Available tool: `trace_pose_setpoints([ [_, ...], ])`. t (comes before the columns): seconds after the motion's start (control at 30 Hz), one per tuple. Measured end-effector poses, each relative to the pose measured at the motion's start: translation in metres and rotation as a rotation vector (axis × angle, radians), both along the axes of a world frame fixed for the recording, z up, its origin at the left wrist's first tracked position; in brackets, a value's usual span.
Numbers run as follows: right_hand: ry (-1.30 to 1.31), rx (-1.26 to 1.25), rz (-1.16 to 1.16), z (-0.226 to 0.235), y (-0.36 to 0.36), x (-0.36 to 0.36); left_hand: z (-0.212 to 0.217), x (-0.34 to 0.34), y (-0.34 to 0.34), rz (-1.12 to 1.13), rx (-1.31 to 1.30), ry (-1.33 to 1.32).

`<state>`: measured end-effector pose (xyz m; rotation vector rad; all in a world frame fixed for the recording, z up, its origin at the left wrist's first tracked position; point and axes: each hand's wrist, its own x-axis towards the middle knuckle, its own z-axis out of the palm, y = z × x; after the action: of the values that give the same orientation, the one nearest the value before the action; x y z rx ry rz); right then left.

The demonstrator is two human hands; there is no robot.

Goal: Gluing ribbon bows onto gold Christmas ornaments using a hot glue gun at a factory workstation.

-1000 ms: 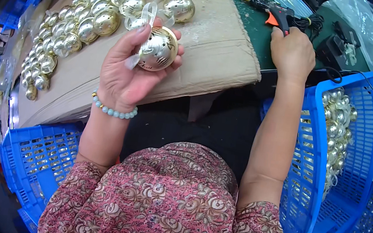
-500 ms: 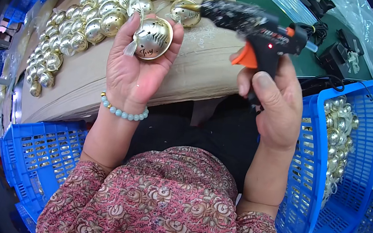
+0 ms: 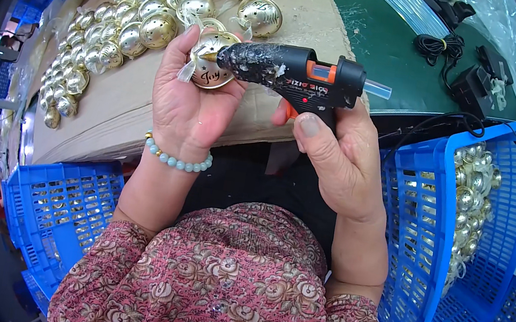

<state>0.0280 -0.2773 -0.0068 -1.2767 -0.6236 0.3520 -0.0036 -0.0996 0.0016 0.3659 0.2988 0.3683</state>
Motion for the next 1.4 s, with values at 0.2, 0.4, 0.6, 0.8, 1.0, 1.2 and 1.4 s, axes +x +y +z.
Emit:
trace_pose_setpoints([
  [0.2,0.038,0.023,-0.001,-0.001,0.002,0.001,-0.002,-0.001,-0.001,0.007,0.046,0.016],
  [0.4,0.084,0.04,-0.036,-0.003,0.002,0.005,-0.004,-0.001,-0.001,-0.02,0.075,0.023],
  [0.6,0.07,-0.074,-0.155,0.006,-0.001,0.018,-0.011,-0.005,0.008,-0.059,0.065,-0.032],
  [0.8,-0.794,-0.968,-0.871,0.009,-0.026,0.086,-0.014,-0.002,0.015,-0.153,0.049,0.007],
  [1.0,-1.077,-0.907,-0.698,0.041,0.035,0.141,-0.024,-0.008,0.02,-0.213,0.04,-0.042],
  [1.2,-1.316,-1.34,-0.729,0.031,0.115,0.218,-0.029,-0.011,0.022,-0.243,0.025,-0.081],
  [1.4,-0.941,-1.016,-0.567,0.033,0.101,0.232,-0.032,-0.016,0.028,-0.265,-0.022,-0.135],
])
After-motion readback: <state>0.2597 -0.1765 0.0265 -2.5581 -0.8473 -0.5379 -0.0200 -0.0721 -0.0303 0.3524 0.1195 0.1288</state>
